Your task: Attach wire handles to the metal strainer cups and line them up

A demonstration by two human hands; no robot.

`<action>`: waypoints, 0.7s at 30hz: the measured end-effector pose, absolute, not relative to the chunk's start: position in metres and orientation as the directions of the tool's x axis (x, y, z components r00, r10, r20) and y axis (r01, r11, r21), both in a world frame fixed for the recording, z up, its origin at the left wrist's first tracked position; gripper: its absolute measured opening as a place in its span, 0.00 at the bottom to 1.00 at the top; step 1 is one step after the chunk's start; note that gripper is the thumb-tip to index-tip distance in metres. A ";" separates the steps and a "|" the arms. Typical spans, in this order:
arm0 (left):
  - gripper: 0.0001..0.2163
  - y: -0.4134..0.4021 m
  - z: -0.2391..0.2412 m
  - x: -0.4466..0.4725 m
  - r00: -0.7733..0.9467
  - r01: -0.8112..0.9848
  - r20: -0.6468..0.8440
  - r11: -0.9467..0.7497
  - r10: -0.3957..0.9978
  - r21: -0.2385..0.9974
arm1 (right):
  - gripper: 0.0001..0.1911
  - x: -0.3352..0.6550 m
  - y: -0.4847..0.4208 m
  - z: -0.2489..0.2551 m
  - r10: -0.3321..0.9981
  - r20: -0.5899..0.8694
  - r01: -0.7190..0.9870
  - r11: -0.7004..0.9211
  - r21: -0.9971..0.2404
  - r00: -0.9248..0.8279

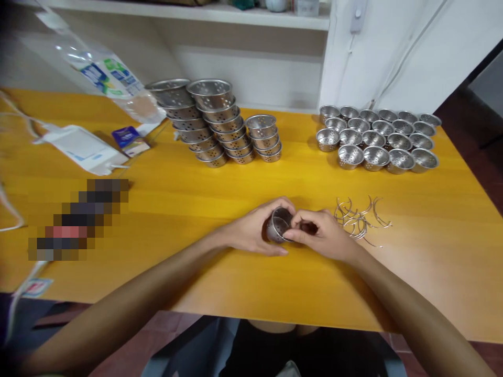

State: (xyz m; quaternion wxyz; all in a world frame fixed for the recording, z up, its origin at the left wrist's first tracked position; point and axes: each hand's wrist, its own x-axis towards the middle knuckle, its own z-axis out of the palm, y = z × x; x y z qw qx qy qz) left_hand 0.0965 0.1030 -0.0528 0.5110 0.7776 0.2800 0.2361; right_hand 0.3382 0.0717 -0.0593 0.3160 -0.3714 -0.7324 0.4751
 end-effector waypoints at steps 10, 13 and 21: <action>0.23 0.101 -0.056 0.099 0.725 0.155 0.042 -0.223 0.687 0.963 | 0.20 0.324 0.068 -0.056 0.862 0.163 0.231 0.303 -0.925 -0.480; 0.23 0.100 -0.052 0.099 0.718 0.171 0.044 -0.238 0.694 0.956 | 0.21 0.323 0.067 -0.058 0.867 0.150 0.244 0.293 -0.925 -0.475; 0.23 0.098 -0.054 0.100 0.718 0.169 0.049 -0.242 0.694 0.955 | 0.23 0.320 0.066 -0.060 0.871 0.140 0.238 0.278 -0.931 -0.471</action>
